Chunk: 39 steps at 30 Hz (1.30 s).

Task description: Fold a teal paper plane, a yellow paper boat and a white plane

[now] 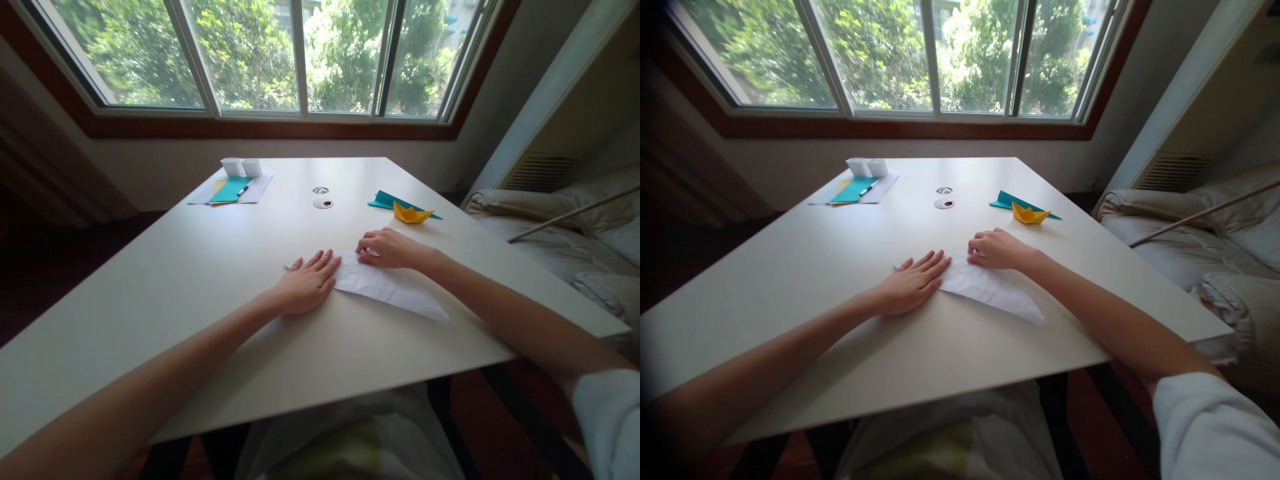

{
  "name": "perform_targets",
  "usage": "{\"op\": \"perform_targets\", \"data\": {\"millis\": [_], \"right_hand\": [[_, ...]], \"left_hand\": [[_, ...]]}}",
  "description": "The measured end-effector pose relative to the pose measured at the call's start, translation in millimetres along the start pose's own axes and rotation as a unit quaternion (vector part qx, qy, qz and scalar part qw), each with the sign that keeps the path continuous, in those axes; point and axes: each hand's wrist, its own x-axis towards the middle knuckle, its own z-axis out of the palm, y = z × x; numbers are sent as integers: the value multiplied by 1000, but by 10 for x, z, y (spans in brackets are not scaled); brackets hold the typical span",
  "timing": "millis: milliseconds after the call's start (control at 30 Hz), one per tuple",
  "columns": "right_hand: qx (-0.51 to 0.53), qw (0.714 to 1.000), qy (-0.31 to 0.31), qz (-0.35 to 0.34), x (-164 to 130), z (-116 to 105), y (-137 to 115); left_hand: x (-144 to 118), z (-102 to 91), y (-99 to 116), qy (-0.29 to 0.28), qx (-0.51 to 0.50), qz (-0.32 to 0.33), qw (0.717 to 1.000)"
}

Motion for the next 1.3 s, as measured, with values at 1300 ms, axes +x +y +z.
{"op": "perform_targets", "data": {"millis": [1300], "right_hand": [[72,990,23,-120,-31,145,-188]], "left_hand": [[-17,23,41,17,26,-3,1000]]}}
